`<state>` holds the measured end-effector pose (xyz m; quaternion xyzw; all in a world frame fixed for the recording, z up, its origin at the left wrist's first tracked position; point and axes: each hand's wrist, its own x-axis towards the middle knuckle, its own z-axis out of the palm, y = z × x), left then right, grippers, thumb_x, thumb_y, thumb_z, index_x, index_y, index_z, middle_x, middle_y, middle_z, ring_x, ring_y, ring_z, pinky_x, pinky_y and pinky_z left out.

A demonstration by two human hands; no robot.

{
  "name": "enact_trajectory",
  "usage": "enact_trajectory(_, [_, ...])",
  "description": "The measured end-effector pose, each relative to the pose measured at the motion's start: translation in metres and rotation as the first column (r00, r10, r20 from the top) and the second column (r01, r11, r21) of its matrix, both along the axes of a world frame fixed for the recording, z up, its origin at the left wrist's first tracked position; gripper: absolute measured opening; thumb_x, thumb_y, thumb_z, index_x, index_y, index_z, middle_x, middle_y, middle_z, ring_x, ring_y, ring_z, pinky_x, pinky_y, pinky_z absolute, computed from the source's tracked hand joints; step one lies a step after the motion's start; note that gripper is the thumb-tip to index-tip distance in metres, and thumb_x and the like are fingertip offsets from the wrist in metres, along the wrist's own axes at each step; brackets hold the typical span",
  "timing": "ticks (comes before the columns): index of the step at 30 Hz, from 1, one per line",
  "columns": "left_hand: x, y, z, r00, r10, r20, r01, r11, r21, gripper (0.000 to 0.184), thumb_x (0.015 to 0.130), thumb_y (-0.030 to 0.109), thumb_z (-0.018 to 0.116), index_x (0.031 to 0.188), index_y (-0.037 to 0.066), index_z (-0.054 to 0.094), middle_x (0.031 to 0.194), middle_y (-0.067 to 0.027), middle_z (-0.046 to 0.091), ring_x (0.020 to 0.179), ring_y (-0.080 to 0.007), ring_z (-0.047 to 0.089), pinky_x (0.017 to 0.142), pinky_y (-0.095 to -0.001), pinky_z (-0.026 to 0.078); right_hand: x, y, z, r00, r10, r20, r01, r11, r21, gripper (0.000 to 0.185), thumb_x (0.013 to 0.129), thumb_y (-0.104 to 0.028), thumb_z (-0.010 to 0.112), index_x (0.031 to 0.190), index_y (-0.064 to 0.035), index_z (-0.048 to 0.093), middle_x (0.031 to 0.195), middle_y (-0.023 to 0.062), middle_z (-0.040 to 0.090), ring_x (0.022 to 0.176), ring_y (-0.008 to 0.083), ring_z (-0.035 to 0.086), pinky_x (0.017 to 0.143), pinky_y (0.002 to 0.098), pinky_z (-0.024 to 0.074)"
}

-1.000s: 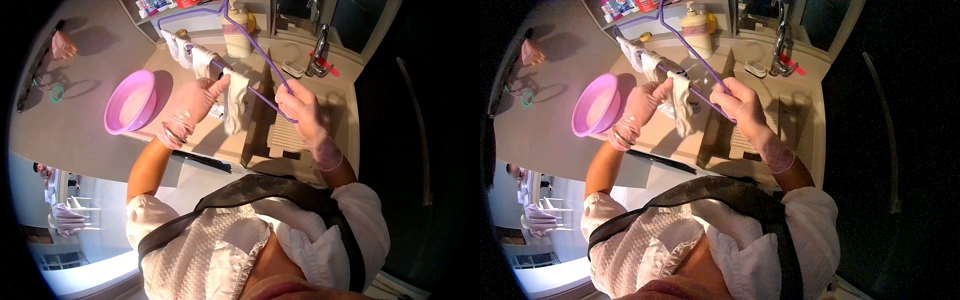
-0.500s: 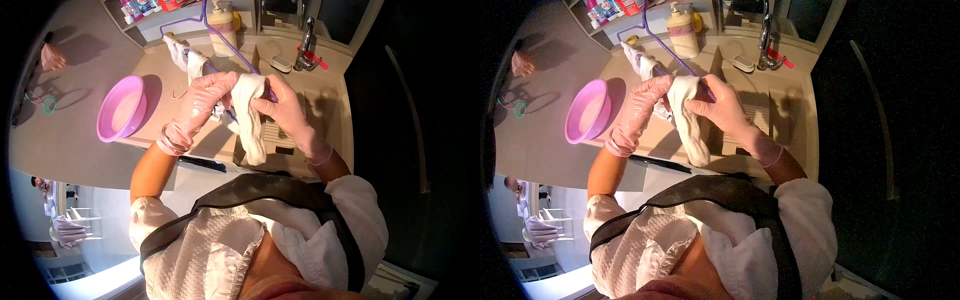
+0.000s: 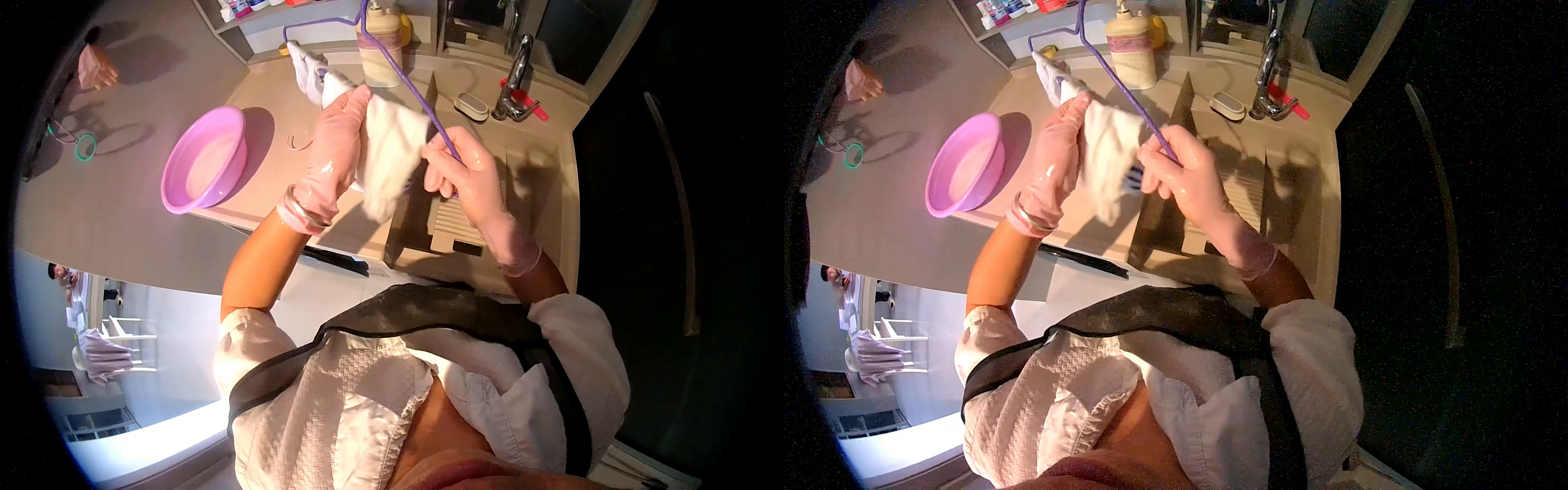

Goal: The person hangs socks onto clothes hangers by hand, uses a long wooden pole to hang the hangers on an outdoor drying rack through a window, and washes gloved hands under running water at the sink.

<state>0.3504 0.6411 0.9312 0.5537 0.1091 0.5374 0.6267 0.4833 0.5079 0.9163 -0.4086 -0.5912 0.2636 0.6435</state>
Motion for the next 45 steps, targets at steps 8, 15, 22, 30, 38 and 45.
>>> enact_trajectory(8, [-0.015, 0.010, -0.003, 0.751, 0.577, -0.322, -0.347, 0.759, 0.550, 0.027, 0.085, 0.027, 0.060, 0.084, 0.000, 0.064, 0.065, -0.0030, 0.059, 0.058, -0.0107, 0.052, 0.054, -0.0256, 0.042, 0.004, -0.020, -0.007, 0.998, 0.059, -0.015, -0.060, 0.998, -0.031, 0.014, 0.087, -0.016, 0.052, 0.079, -0.0043, 0.053, 0.060, -0.0054, 0.041, 0.047, 0.0003, 0.031, 0.042, 0.0169, 0.0200])
enact_trajectory(15, [-0.029, 0.002, 0.002, 0.462, 0.886, -0.042, -0.317, 0.209, 0.925, 0.018, 0.081, 0.024, 0.061, 0.075, 0.007, 0.060, 0.074, -0.0148, 0.058, 0.066, -0.0327, 0.056, 0.058, -0.0359, 0.045, 0.009, -0.010, -0.008, 0.996, 0.082, -0.023, -0.082, 0.997, 0.007, 0.018, 0.088, -0.019, 0.052, 0.079, -0.0042, 0.053, 0.059, -0.0058, 0.039, 0.046, 0.0006, 0.029, 0.043, 0.0168, 0.0214])
enact_trajectory(22, [-0.034, 0.005, 0.007, 0.642, 0.681, 0.353, -0.649, 0.236, 0.723, 0.016, 0.073, 0.005, 0.070, 0.088, 0.005, 0.063, 0.097, -0.0078, 0.060, 0.066, -0.0156, 0.055, 0.062, -0.0249, 0.047, 0.015, -0.007, 0.010, 0.998, 0.065, -0.007, -0.064, 0.996, 0.061, 0.019, 0.087, -0.021, 0.050, 0.077, -0.0042, 0.050, 0.053, -0.0066, 0.033, 0.044, 0.0015, 0.027, 0.042, 0.0189, 0.0195])
enact_trajectory(30, [-0.053, 0.089, -0.042, 0.558, 0.816, -0.153, -0.340, 0.393, 0.854, 0.013, 0.075, 0.015, 0.064, 0.085, 0.007, 0.065, 0.086, -0.0111, 0.060, 0.079, -0.0258, 0.057, 0.068, -0.0336, 0.046, 0.053, -0.039, 0.014, 0.991, -0.120, 0.061, 0.090, 0.928, 0.361, 0.024, 0.093, -0.023, 0.047, 0.087, -0.0010, 0.056, 0.059, -0.0043, 0.044, 0.046, 0.0018, 0.032, 0.042, 0.0181, 0.0239])
enact_trajectory(38, [-0.028, 0.119, -0.110, 0.303, 0.921, -0.244, 0.070, 0.234, 0.970, 0.015, 0.070, 0.020, 0.066, 0.083, 0.012, 0.067, 0.082, -0.0092, 0.061, 0.082, -0.0299, 0.056, 0.069, -0.0377, 0.045, 0.047, -0.048, 0.005, 0.993, -0.101, -0.064, 0.114, 0.965, 0.237, 0.022, 0.092, -0.019, 0.047, 0.083, 0.0000, 0.055, 0.054, -0.0052, 0.038, 0.044, 0.0016, 0.027, 0.042, 0.0173, 0.0198])
enact_trajectory(45, [-0.084, 0.120, -0.058, 0.844, 0.404, -0.353, -0.196, 0.845, 0.498, 0.012, 0.077, 0.011, 0.062, 0.086, 0.003, 0.064, 0.081, -0.0132, 0.062, 0.075, -0.0238, 0.059, 0.070, -0.0291, 0.046, 0.045, -0.046, 0.003, 0.987, -0.123, -0.098, 0.141, 0.969, 0.203, 0.022, 0.091, -0.019, 0.047, 0.083, 0.0002, 0.054, 0.053, -0.0066, 0.035, 0.044, 0.0009, 0.025, 0.042, 0.0180, 0.0178])
